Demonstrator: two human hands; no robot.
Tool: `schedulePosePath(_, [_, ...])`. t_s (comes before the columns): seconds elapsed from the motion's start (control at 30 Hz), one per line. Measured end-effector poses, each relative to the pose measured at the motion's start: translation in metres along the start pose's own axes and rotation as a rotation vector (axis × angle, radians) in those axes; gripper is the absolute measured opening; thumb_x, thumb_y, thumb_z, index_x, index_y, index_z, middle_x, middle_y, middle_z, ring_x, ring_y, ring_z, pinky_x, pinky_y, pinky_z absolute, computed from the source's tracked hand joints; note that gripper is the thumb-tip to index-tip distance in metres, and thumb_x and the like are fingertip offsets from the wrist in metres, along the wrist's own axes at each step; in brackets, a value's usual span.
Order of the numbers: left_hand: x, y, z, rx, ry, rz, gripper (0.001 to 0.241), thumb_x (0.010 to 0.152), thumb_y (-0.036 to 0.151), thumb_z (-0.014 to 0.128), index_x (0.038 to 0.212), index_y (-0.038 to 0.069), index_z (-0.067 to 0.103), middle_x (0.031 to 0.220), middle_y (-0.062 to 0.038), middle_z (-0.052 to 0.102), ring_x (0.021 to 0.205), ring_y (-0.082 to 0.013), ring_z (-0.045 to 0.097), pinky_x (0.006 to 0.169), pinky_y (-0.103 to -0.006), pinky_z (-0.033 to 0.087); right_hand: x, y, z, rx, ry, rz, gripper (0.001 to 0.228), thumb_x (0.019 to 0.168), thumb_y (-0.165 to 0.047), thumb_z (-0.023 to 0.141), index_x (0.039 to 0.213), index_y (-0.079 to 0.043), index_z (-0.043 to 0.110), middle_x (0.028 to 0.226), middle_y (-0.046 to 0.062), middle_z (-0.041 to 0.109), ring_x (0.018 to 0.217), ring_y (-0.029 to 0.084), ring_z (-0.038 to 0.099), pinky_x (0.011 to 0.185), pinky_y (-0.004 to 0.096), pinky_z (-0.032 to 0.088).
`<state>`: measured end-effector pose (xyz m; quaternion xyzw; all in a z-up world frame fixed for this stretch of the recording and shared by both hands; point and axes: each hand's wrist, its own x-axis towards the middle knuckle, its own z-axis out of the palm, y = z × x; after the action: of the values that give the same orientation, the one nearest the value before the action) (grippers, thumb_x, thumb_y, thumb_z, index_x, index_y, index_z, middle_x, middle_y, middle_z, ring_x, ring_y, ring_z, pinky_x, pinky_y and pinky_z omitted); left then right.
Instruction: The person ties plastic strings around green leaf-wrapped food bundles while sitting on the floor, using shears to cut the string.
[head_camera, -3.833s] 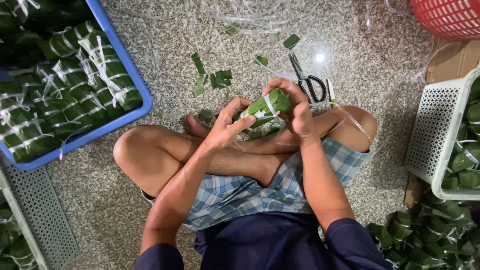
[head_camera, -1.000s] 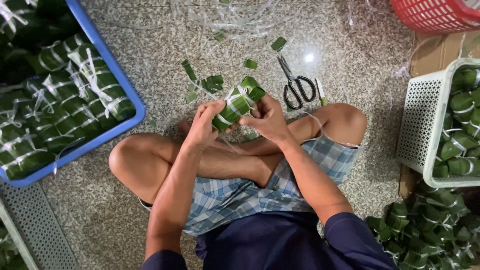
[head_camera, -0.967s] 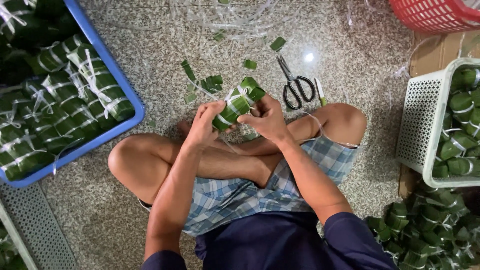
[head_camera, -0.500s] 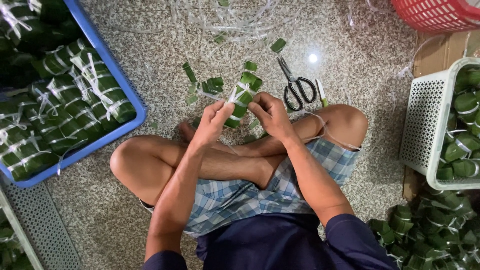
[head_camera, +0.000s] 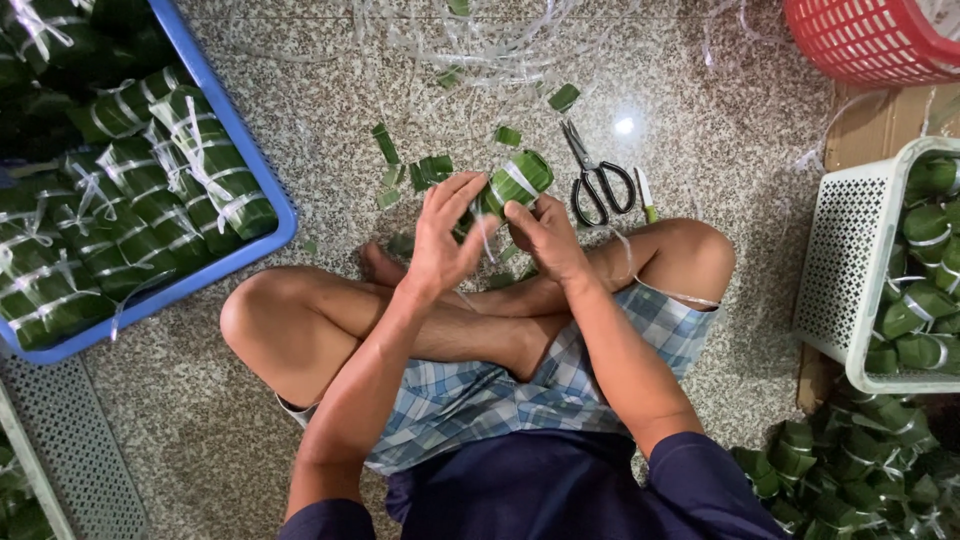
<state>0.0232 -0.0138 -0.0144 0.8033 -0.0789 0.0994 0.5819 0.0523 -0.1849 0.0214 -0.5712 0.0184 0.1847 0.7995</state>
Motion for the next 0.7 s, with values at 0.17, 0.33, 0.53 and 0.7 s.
schedulePosePath(0.17, [0.004, -0.012, -0.006, -0.153, 0.118, -0.135, 0.015, 0.106, 0.012, 0.065, 0.110, 0.007, 0.077, 0.109, -0.013, 0.077, 0.104, -0.0278, 0.074, 0.094, -0.0425, 0.058, 0.007, 0.023, -0.022, -0.108, -0.100, -0.069, 0.016, 0.102, -0.014, 0.072, 0.101, 0.002, 0.071, 0.052, 0.002, 0.052, 0.041, 0.001, 0.044, 0.042, 0.019, 0.032])
schedulePosePath(0.33, [0.017, -0.005, -0.016, -0.398, 0.265, -0.516, 0.023, 0.103, 0.014, 0.062, 0.088, 0.007, 0.077, 0.088, -0.010, 0.080, 0.082, -0.0150, 0.075, 0.080, -0.0311, 0.064, 0.003, 0.039, -0.008, -0.396, -0.196, -0.121, 0.032, 0.090, -0.018, 0.088, 0.111, -0.001, 0.070, 0.087, 0.016, 0.072, 0.077, 0.026, 0.068, 0.082, 0.042, 0.058])
schedulePosePath(0.53, [0.003, -0.112, 0.029, -0.488, 0.412, -0.634, 0.024, 0.104, 0.011, 0.054, 0.082, 0.002, 0.062, 0.078, -0.010, 0.066, 0.076, -0.0163, 0.060, 0.070, -0.0360, 0.053, 0.002, 0.078, 0.002, -1.068, -0.043, -0.252, 0.072, 0.077, -0.066, 0.085, 0.090, 0.001, 0.062, 0.063, 0.016, 0.063, 0.058, 0.033, 0.065, 0.059, 0.044, 0.051])
schedulePosePath(0.7, [0.004, -0.126, 0.040, -0.475, 0.392, -0.861, 0.023, 0.103, 0.017, 0.057, 0.087, 0.004, 0.068, 0.072, -0.003, 0.061, 0.062, -0.0122, 0.055, 0.061, -0.0288, 0.047, -0.001, 0.081, -0.005, -1.174, -0.087, -0.138, 0.060, 0.079, -0.057, 0.086, 0.088, -0.002, 0.064, 0.057, 0.014, 0.064, 0.062, 0.042, 0.069, 0.060, 0.050, 0.053])
